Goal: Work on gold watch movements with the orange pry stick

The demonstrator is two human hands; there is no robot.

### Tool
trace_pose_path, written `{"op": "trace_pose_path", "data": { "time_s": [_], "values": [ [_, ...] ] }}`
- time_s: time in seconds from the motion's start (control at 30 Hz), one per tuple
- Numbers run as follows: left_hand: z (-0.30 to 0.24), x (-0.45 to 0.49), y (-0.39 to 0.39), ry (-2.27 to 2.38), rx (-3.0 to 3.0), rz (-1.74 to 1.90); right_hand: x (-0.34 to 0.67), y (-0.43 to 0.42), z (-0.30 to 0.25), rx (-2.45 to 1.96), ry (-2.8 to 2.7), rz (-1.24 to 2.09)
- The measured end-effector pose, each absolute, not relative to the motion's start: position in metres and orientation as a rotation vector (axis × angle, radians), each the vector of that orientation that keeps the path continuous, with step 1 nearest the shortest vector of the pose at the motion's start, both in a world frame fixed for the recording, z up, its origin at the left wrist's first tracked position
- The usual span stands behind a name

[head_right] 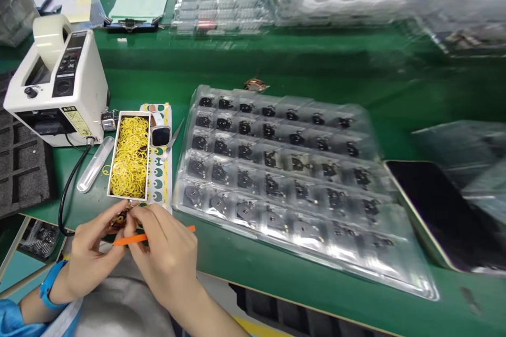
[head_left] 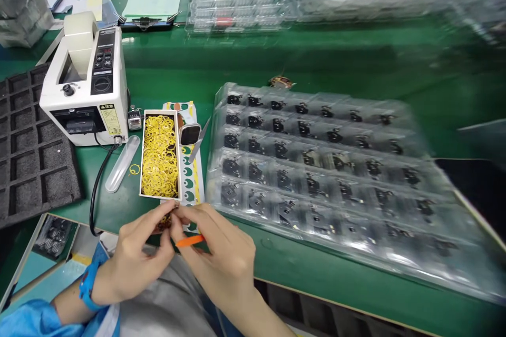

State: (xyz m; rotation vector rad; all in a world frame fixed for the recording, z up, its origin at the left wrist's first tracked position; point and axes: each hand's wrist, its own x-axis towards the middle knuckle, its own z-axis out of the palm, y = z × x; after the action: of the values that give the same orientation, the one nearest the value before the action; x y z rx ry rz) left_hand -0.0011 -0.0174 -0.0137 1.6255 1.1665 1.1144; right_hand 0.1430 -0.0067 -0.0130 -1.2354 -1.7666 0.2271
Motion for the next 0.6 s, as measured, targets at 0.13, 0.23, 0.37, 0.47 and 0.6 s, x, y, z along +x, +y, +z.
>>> {"op": "trace_pose_path", "data": {
  "time_s": [0.13, 0.23, 0.37, 0.47, 0.6],
  "values": [
    [-0.020, -0.006, -0.014, 1.279, 1.559, 1.118, 0.146, -0.006, -0.002, -1.188, -1.751, 0.631],
    [-0.022, -0.012, -0.010, 1.371, 1.360, 1.155, 0.150, 0.001, 0.009, -1.151, -1.721, 0.803],
    [-0.026, -0.020, -0.009, 1.406, 1.150, 1.238, 0.153, 0.023, 0.006, -1.240, -1.850, 0.449],
    [-0.030, -0.023, -0.010, 1.375, 1.084, 1.241, 0.151, 0.037, -0.006, -1.360, -2.063, 0.116],
    [-0.030, -0.026, -0.010, 1.323, 1.054, 1.235, 0.153, 0.033, -0.012, -1.424, -2.143, -0.009]
  ]
}}
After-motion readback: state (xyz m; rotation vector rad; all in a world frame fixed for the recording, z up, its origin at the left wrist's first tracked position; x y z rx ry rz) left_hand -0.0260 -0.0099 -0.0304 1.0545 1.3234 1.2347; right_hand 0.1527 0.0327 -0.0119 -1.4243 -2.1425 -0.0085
